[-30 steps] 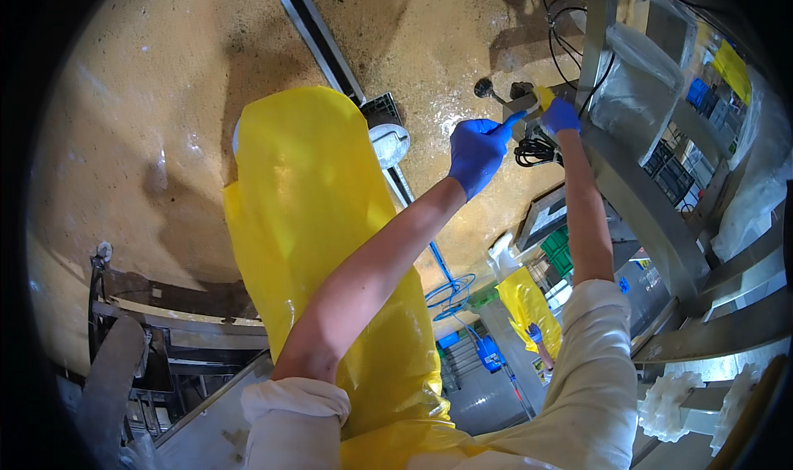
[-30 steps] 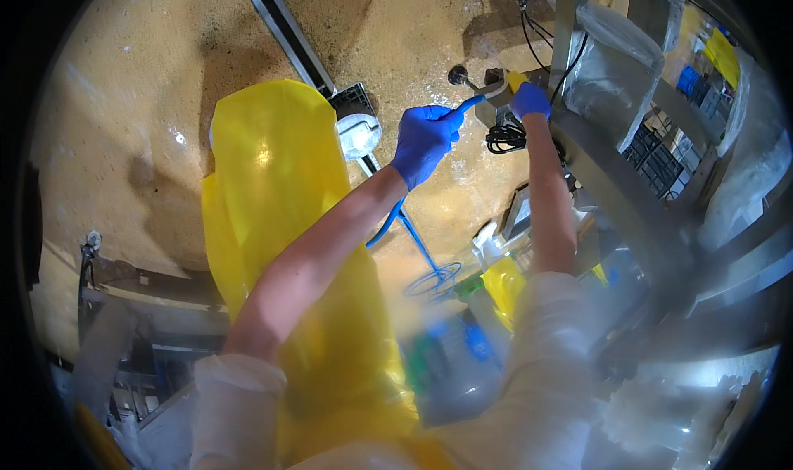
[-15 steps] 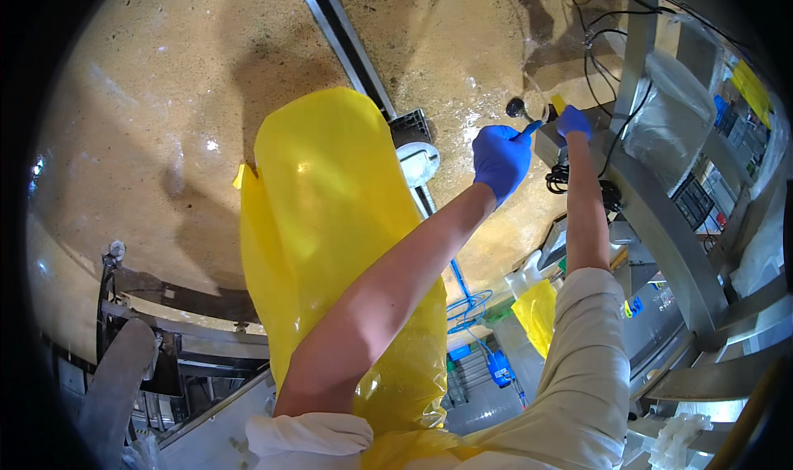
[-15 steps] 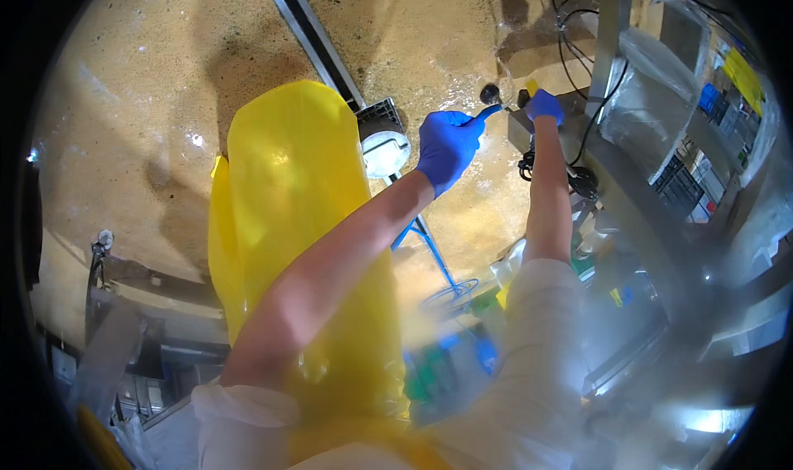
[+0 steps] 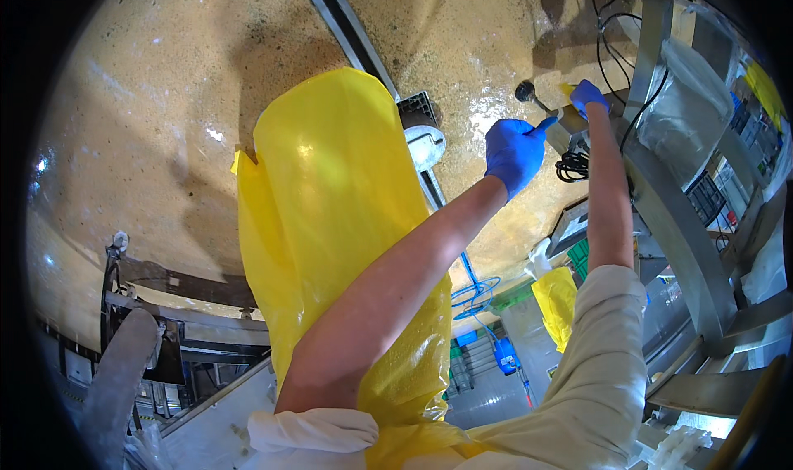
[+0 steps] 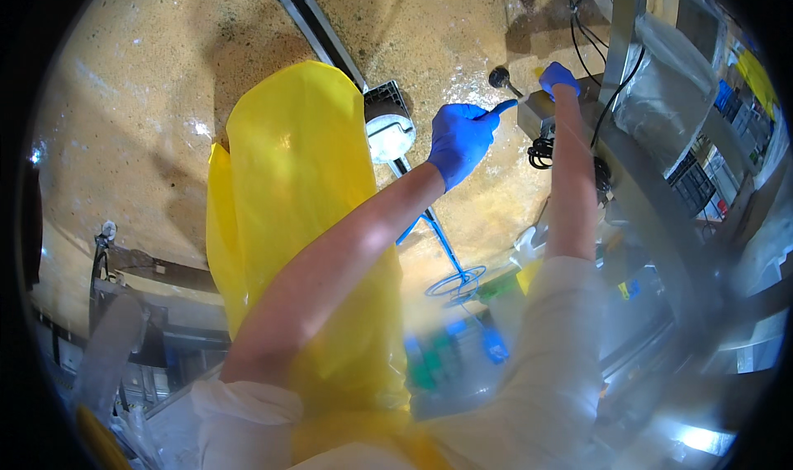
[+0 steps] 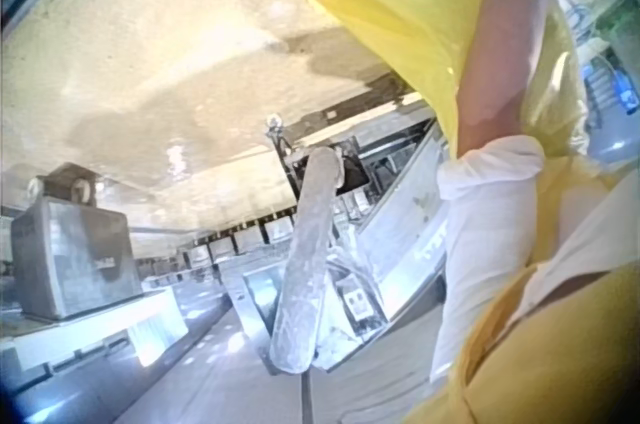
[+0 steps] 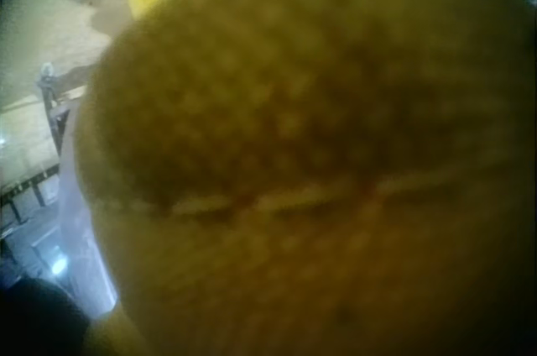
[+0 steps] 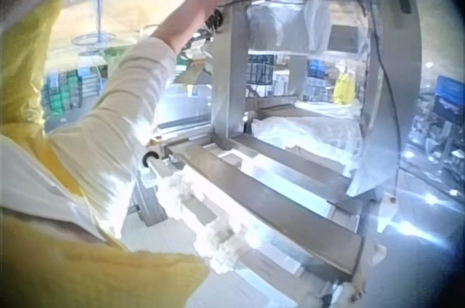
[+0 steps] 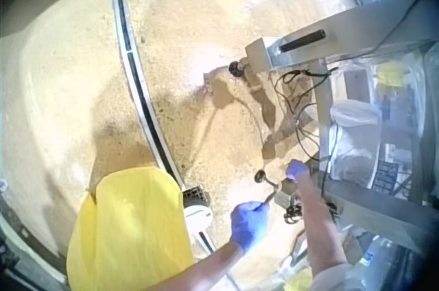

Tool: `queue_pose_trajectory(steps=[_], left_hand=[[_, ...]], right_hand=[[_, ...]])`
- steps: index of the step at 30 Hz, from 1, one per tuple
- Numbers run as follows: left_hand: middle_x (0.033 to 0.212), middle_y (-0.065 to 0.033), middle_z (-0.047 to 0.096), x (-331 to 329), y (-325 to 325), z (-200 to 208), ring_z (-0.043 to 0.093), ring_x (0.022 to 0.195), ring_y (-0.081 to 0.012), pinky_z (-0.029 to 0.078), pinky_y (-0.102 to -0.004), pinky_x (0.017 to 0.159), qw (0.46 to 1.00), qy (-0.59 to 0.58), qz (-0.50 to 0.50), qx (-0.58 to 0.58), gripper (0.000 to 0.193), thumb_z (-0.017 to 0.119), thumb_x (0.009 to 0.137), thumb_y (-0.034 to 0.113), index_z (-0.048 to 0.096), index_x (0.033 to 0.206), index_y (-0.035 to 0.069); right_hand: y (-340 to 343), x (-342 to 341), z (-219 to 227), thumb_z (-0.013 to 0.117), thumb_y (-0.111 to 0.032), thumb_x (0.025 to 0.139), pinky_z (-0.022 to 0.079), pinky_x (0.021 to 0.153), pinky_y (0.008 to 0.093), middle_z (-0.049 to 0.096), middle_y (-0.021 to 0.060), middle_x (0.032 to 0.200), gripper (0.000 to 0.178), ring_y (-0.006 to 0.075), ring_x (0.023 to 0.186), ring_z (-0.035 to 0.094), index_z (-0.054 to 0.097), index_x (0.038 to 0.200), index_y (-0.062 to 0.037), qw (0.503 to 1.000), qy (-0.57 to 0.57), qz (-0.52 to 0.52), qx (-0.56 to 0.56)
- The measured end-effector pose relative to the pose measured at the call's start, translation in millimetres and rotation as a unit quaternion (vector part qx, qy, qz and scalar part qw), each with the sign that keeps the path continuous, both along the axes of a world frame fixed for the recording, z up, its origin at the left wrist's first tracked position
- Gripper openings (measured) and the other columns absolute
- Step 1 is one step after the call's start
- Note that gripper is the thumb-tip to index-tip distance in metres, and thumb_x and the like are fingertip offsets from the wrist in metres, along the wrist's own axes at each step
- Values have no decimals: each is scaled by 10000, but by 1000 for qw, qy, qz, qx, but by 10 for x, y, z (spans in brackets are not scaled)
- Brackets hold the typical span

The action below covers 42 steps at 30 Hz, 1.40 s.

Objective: The person scrubs various parts of a white industrial machine using a yellow brush and a blue hose. They systematically clean rollers, frames, and other components while wearing blue gloves and a yellow apron.

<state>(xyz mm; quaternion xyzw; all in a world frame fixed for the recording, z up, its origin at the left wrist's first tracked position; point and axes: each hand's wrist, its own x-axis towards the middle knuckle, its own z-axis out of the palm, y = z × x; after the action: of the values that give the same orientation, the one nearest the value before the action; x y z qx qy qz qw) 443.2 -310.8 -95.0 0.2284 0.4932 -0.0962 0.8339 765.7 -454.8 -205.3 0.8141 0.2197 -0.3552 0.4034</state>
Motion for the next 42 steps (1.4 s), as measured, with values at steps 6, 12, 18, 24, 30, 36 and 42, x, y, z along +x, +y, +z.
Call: queue_pose_trajectory(steps=[6,12,18,24,30,36,42], left_hand=[[617,-80,647,62,-3,-106,580,526,-114,453,-274,490,1000,1,1,25,162,678,818,134,701,757,-14],[602,-220,600,93,-37,-148,551,511,-340,465,-395,553,998,25,24,52,316,707,805,232,645,600,1],[655,-234,625,22,-181,-28,628,585,-347,482,-411,579,999,22,-17,40,272,691,809,201,662,632,-3],[617,-179,620,19,-215,-112,591,536,-266,466,-370,541,999,0,15,37,217,693,811,164,684,674,-4],[632,-242,608,5,-51,-203,583,557,-386,482,-395,573,998,37,29,38,273,699,818,193,664,639,-10],[615,-179,634,0,-73,-67,628,554,-223,480,-376,574,999,16,31,9,203,689,814,168,688,683,11],[635,-3,597,29,132,-270,502,529,-65,384,-226,472,976,-87,180,87,144,664,876,141,692,814,14]], right_hand=[[296,-22,62,554,-251,821,550,709,432,695,212,873,293,348,815,697,690,918,-9,985,-123,-19,122],[172,-170,-83,548,-262,830,536,798,422,681,219,986,307,344,954,671,687,964,-23,991,-26,-124,44],[-267,80,-11,622,-288,808,494,531,402,678,168,779,319,237,628,667,636,928,8,998,-56,-6,22],[-172,-90,-96,585,-274,848,512,587,417,689,193,839,308,293,614,656,654,964,3,982,-118,71,131],[564,-78,-137,603,-299,814,516,877,435,642,203,1143,378,340,1069,629,651,1075,-30,965,-18,-261,25],[66,-204,-176,599,-292,813,522,861,423,667,197,1067,328,352,1016,644,670,1019,-46,993,-61,1,99],[222,-273,30,577,-232,889,516,580,347,663,150,812,222,247,625,646,648,897,-22,944,113,-280,130]])
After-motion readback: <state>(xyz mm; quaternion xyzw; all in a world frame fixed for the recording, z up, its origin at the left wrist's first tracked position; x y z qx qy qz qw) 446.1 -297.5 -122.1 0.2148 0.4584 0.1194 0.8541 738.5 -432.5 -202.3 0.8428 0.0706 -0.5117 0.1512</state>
